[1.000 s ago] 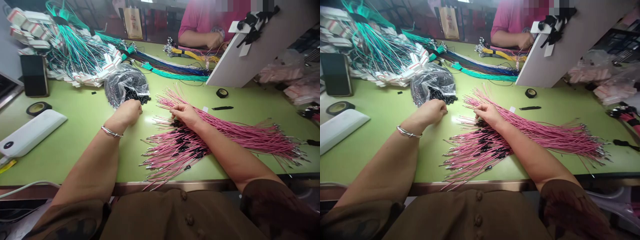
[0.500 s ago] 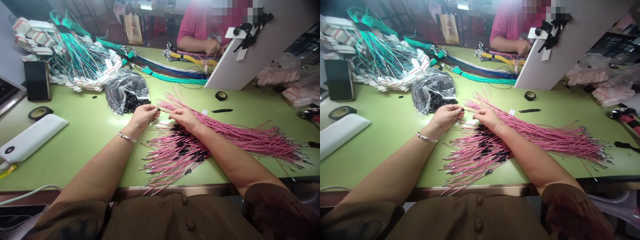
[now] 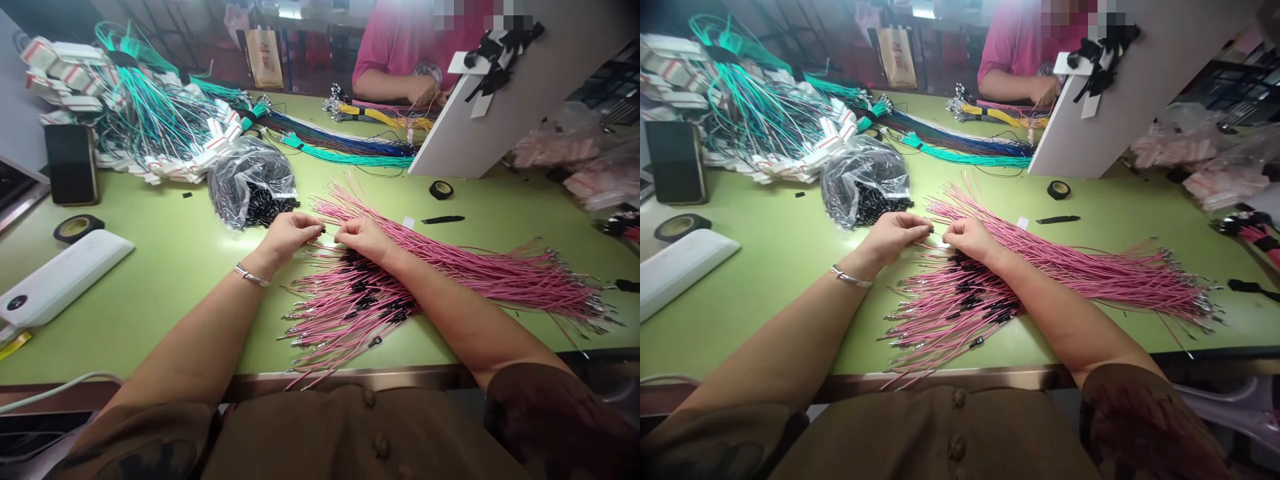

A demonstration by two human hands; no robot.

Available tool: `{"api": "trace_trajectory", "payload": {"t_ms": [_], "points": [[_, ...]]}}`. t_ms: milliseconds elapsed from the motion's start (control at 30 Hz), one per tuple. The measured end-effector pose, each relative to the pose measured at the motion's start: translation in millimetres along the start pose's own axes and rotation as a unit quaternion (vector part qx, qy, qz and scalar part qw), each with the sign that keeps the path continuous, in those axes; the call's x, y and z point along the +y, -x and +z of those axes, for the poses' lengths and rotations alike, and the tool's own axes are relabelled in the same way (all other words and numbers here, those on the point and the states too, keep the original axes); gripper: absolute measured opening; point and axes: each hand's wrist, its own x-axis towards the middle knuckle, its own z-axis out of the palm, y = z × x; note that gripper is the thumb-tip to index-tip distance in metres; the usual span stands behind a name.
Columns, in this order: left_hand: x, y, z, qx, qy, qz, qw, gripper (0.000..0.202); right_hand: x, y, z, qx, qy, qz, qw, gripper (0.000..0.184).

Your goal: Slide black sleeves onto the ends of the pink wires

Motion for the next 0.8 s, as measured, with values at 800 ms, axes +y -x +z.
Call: {"api": "trace_trajectory", "payload": {"t_ms": [800], "points": [[2.1, 7.0, 16.7, -0.01, -0.077, 0.015, 0.997, 0.021, -4.8, 7.9, -17.9, -0.101, 0.023, -0.013, 0.994, 0.025]]}}
